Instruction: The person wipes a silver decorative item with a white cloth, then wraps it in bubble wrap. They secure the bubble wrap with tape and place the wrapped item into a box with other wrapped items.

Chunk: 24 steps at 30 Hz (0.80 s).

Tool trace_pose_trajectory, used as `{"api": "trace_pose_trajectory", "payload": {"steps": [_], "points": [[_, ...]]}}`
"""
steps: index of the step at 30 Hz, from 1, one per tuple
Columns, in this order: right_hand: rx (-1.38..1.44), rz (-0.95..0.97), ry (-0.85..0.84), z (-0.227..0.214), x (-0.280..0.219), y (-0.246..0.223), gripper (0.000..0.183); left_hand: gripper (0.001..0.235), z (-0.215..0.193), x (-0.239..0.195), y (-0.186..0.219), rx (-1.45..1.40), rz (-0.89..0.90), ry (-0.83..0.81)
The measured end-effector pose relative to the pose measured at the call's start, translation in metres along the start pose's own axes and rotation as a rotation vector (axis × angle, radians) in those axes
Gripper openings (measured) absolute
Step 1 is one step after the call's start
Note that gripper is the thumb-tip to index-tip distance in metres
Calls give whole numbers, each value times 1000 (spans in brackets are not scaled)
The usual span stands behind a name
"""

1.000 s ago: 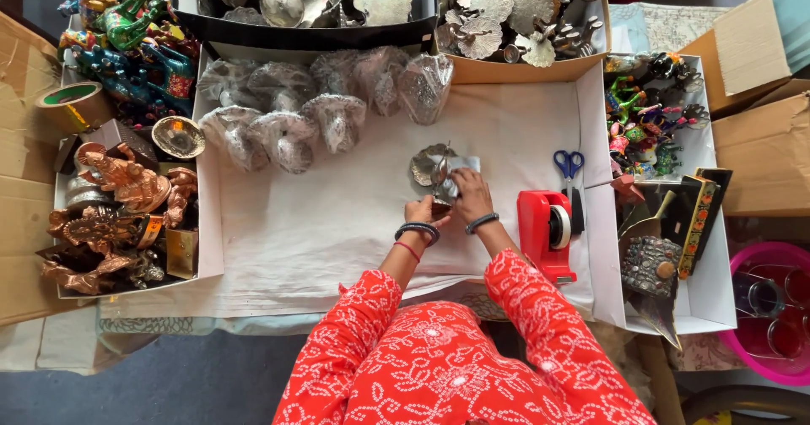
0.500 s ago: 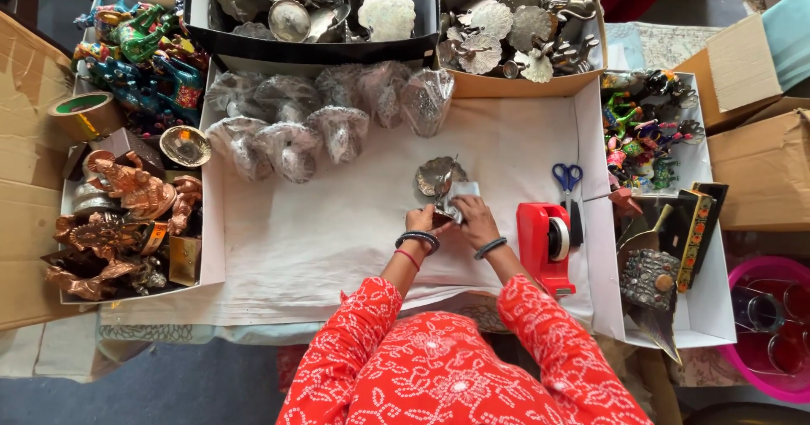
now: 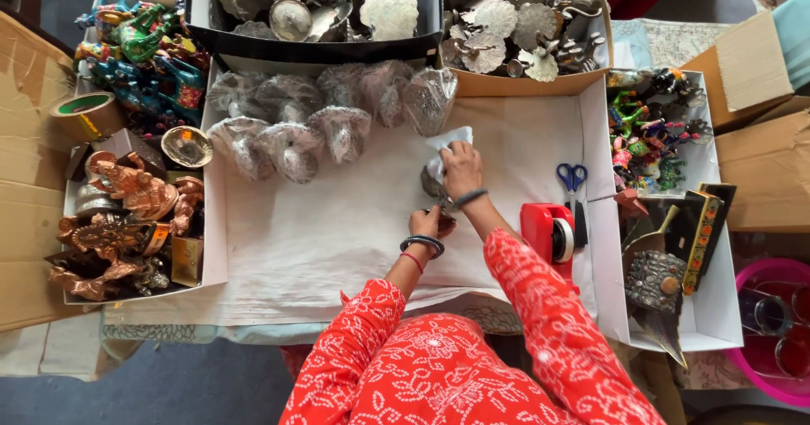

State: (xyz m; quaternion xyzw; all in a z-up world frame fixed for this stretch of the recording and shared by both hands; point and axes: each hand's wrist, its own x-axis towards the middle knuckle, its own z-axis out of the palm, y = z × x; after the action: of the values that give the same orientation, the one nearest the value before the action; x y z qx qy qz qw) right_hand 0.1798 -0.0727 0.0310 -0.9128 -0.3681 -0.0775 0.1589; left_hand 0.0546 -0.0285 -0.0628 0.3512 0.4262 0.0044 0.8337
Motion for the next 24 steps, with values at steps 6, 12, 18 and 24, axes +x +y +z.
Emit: {"api": "trace_pose_trajectory", "payload": {"steps": [6,12,18,24], "points": [[-483,-2,-466,56,29,-18,20,41,-15,21,-13,-25,-26,-105],[-441,-283,-659,33,27,-20,17,48,-17,19,-16,-49,-6,-115],[-310,32,-425,66,52,28,19,46,-10,11,-13,86,41,-54],[-355,-254,-625,70,36,-1,20,48,-16,17,-16,10,41,-56]]}}
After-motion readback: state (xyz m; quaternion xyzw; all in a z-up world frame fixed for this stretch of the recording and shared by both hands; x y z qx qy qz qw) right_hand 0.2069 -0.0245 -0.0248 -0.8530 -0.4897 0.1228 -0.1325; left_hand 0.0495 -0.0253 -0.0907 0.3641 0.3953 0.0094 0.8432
